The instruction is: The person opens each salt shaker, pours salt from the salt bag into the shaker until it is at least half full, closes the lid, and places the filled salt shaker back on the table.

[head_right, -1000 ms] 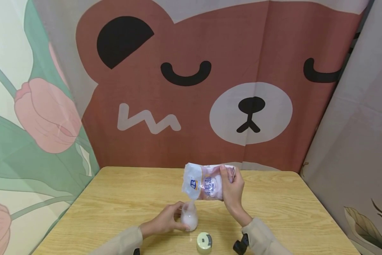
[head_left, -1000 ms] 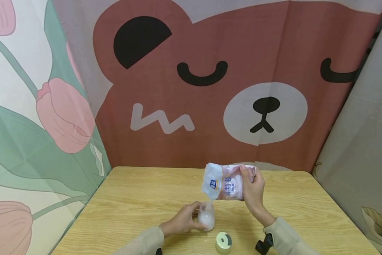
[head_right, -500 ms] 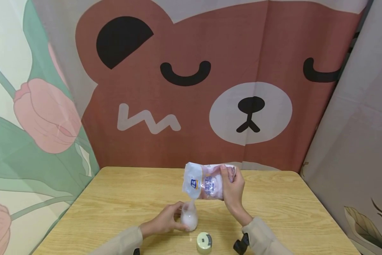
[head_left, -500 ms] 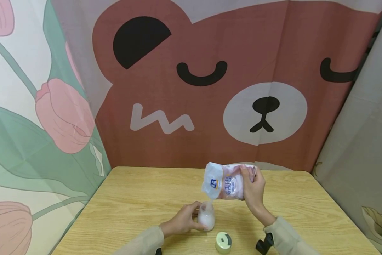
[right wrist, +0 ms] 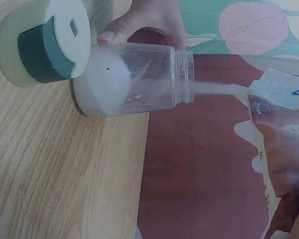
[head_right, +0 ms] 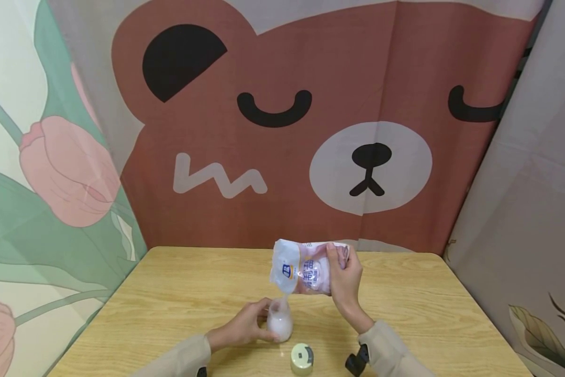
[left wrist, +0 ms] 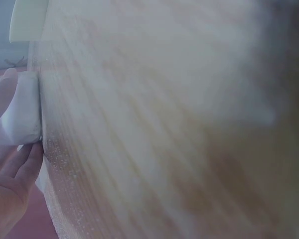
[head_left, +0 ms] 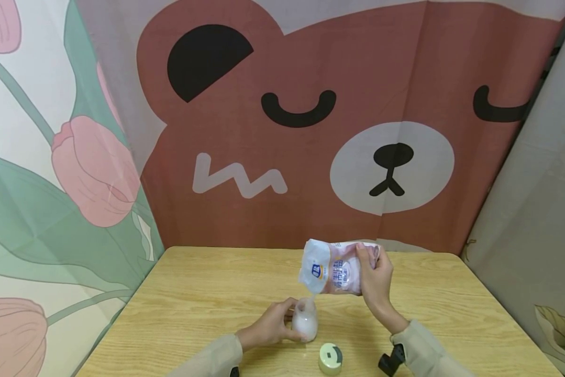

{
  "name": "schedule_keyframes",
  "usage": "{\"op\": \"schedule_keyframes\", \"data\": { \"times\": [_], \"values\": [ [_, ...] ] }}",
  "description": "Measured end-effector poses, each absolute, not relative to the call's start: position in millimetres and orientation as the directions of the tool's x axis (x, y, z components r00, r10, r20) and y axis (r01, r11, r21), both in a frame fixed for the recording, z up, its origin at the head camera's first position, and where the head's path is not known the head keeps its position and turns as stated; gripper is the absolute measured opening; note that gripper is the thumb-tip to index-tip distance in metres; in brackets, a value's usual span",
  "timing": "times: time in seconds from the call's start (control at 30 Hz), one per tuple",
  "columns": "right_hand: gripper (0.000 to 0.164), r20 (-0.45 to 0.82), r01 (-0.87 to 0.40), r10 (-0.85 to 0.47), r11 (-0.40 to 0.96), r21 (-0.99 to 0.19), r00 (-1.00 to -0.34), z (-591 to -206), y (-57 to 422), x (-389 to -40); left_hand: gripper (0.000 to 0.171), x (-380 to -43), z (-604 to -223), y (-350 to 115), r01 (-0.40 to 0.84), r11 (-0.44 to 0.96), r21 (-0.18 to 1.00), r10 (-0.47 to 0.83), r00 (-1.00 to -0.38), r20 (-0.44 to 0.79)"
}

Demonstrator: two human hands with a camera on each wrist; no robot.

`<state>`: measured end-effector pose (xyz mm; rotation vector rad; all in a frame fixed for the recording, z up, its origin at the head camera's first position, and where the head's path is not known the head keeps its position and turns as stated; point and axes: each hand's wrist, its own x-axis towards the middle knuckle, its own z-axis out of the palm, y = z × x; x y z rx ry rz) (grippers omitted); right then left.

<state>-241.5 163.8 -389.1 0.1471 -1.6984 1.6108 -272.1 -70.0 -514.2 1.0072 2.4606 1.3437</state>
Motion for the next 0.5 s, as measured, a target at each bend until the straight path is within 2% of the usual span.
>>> {"op": "schedule_keyframes", "data": {
  "times": [0.5],
  "values": [
    [0.018, 0.588, -0.56, 0.42, 0.202, -0.804, -0.692, -387.9, 163.6, -241.6, 0.057, -270.9, -513.6, -69.9, 0.478, 0.379, 0.793, 0.625, -0.763, 0.161]
  ]
}}
